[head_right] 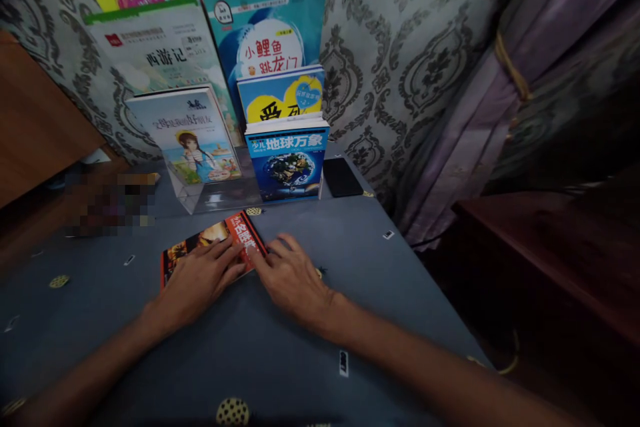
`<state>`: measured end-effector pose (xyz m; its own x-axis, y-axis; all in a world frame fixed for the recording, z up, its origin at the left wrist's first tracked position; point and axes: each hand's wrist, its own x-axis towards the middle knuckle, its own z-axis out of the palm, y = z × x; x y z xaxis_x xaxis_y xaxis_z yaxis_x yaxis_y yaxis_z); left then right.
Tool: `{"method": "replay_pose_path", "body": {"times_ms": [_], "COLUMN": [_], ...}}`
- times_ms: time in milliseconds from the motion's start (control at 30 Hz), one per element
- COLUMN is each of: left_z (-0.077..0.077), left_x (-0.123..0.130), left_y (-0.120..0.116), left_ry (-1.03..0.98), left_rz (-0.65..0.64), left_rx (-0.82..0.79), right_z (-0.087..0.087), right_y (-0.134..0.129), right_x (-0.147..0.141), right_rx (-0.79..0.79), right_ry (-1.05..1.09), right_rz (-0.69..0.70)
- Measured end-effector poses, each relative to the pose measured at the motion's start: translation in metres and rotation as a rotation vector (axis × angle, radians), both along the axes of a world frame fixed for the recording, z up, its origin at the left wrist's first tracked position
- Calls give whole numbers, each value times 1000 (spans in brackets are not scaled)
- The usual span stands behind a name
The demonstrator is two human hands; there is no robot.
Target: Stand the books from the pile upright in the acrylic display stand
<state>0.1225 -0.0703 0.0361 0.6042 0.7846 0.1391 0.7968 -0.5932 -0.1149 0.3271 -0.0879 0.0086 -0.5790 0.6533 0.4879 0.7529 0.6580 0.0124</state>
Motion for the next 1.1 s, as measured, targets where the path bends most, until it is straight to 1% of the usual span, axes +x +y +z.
{"method": "replay_pose_path", "body": {"times_ms": [133, 267, 400, 533, 633, 767, 867, 1000, 1100], "left_z": [2, 7, 11, 6, 2, 2, 2, -4, -9], "left_x": [-6, -13, -18, -26, -33, -41, -46, -47, -43], "left_y": [0, 1, -4, -11, -14, -16, -21, -31, -39], "left_ry": [-10, -6, 44, 10, -18, -40, -36, -49, -81], "left_rz": [-11, -27, 5, 37, 48, 23, -13, -128, -164], "left_rx": [50, 33, 61, 77, 66, 4, -55, -137, -92], "right_z": [-8, -8, -2, 1, -3, -11, -15, -18, -19], "right_y": [-12, -15, 3, 32, 54, 76, 83, 84, 84], "right_x": [0, 1, 2, -3, -9, -16, -17, -15, -15], "right_rx": [-51, -198, -289, -354, -375, -392, -382, -371, -370], "right_ry": [-14, -4, 1, 30, 52, 58, 70, 82, 85], "right_rz": [-15, -37, -41, -24, 5, 54, 76, 90, 83]}}
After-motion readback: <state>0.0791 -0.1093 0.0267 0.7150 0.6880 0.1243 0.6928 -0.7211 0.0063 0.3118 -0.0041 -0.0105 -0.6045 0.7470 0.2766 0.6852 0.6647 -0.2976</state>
